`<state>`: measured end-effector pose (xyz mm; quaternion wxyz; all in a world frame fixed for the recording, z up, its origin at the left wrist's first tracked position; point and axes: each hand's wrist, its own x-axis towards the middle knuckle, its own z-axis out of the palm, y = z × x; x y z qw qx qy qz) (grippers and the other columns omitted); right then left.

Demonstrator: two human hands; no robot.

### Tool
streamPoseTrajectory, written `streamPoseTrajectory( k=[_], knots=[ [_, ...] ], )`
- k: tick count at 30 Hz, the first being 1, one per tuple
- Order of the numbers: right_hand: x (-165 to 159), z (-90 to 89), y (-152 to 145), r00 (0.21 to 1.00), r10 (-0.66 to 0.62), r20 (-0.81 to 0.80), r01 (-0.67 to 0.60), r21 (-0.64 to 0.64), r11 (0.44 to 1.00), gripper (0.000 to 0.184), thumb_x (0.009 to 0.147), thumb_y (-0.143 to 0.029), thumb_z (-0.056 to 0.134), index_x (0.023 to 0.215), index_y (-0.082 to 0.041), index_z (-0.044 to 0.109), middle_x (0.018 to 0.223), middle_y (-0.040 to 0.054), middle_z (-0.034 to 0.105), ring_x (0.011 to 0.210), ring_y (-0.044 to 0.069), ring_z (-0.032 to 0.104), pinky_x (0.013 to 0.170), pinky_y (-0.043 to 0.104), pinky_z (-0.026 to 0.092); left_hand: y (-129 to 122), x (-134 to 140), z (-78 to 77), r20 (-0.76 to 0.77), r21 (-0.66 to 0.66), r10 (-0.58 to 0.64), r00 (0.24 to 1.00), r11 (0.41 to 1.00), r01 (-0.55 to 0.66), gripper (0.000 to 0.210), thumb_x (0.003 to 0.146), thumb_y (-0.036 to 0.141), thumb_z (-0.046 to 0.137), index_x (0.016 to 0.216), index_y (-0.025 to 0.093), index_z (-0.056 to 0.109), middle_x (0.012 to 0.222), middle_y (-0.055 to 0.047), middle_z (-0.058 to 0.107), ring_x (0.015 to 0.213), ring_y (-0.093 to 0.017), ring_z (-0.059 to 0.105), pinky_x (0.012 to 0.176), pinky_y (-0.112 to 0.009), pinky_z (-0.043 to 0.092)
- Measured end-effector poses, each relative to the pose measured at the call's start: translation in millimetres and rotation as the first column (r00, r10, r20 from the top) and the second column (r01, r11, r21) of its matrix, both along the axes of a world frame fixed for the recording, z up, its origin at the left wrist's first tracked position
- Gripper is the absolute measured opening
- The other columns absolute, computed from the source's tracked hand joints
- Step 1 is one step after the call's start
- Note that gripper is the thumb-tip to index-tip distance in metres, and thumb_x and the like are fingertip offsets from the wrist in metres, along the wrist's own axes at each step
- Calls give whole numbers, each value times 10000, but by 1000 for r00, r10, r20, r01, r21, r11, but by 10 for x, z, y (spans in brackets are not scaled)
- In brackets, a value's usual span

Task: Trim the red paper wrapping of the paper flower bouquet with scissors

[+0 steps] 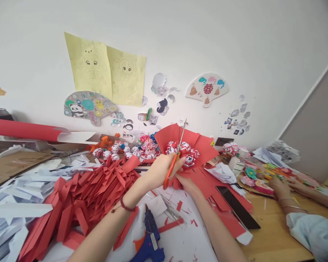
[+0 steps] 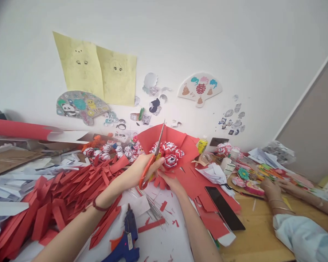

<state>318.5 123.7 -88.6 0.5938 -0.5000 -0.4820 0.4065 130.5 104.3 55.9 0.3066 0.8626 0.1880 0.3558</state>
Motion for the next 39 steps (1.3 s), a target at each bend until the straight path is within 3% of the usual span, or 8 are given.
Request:
streamPoseTrajectory(
  k=[3,7,12,22,32,39],
  knots=[
    [11,20,6,996,88,-11,-88,1,996,522,651,-537,778,1070,-234,701,1157,73,706,1135,273,622,1038,449,445,33,132,-120,60,35,82,995,996,-84,424,928,554,410,704,198,460,595,31,533,548,-122,498,563,-244,403],
    [13,31,8,993,117,-27,-117,19,993,500,625,-528,800,1026,-245,705,1167,65,703,1134,271,624,1044,461,441,59,176,-171,115,-8,115,987,993,-115,416,927,552,407,758,187,512,650,9,588,607,-140,544,620,-255,442],
    [-20,35,-4,995,94,-16,-93,59,994,400,622,-499,810,908,-236,718,1148,62,709,1131,271,622,1028,438,456,86,182,-174,180,-29,124,976,992,-121,422,934,538,405,763,177,540,708,-19,628,669,-155,589,674,-259,462],
    [-49,88,-42,997,70,45,-72,52,996,394,626,-516,798,874,-221,711,1095,63,726,1039,260,659,939,392,515,117,188,-202,194,3,144,970,989,-148,485,933,581,377,724,176,542,684,-13,617,687,-161,594,698,-265,477],
    [-37,51,-20,998,30,55,-35,91,995,490,597,-519,812,983,-246,686,1085,43,722,1036,253,653,947,405,512,112,185,-191,200,5,129,971,991,-133,501,950,566,353,721,176,569,700,-31,645,687,-169,615,702,-269,482],
    [-26,104,-72,996,56,69,-60,64,996,405,650,-497,792,939,-224,714,1144,58,710,1123,267,628,997,419,491,131,166,-178,159,-13,119,980,993,-119,476,958,530,373,736,183,612,763,-33,694,736,-175,657,731,-260,475]
  ],
)
